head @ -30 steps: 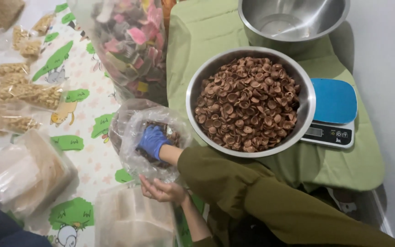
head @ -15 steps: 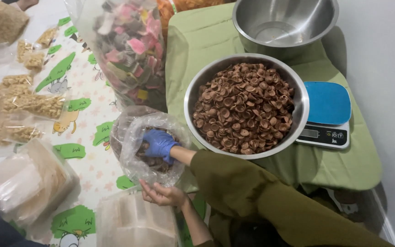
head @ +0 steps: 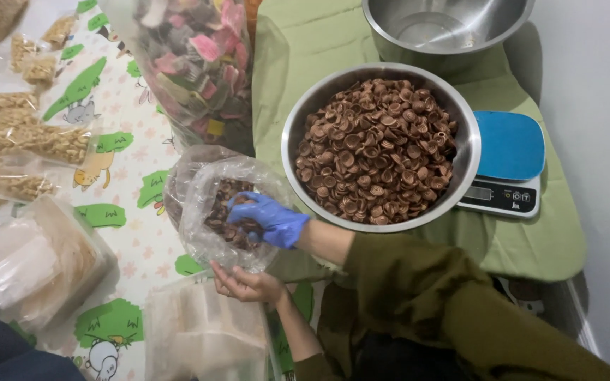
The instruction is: Transferring chocolate cereal from a large metal bowl into a plastic bag for packaging.
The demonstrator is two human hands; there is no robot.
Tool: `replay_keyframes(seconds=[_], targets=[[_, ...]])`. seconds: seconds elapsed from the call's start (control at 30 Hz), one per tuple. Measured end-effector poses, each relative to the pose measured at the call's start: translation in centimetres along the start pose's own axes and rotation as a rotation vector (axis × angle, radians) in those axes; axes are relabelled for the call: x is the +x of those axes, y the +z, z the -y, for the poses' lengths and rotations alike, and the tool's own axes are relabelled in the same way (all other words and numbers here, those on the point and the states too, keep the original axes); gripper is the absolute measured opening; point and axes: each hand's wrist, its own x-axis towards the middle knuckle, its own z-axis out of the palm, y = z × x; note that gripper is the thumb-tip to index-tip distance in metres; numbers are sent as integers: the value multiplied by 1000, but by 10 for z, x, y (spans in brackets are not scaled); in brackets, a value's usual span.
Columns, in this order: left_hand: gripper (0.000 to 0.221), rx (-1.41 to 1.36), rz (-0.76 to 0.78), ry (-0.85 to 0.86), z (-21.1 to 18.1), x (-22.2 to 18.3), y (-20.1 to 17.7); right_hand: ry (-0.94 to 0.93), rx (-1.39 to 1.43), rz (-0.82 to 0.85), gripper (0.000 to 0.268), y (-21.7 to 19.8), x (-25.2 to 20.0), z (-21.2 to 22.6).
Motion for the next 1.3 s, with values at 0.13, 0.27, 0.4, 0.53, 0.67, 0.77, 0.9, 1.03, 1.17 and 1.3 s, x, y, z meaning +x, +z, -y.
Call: replay_keyframes(seconds=[0.13, 0.27, 0.4, 0.53, 0.67, 0.77, 0.9, 1.03, 1.17, 1.3], targets=[[38, 39, 10, -8, 5, -1, -3, 87, 39, 15, 23, -24, -51, 22], [38, 25, 0, 4, 8, 0, -2, 190, 96, 30, 18, -40, -99, 62], [38, -27, 14, 22, 10, 0, -1, 86, 58, -5, 23, -51, -127, 118], [37, -33, 18, 11, 8, 0, -1, -314, -75, -2, 29, -93, -111, 150], [36, -33, 11, 2, 14, 0, -2, -815, -576, -98, 39, -129, -103, 182], [36, -21, 13, -28, 2, 0, -1, -996, -869, -17, 41, -151, -99, 195], [38, 38, 35, -30, 17, -1, -3, -1101, -1206, 98, 40, -165, -98, 188], [41, 53, 48, -43, 11, 0, -2, -1246, -1550, 217, 46, -178, -79, 154], [40, 11, 40, -67, 5, 0, -2, -1166, -1809, 91, 52, -184, -77, 130], [39, 16, 44, -41, 1, 1, -2, -911, -2131, -48, 60, -178, -100, 156]])
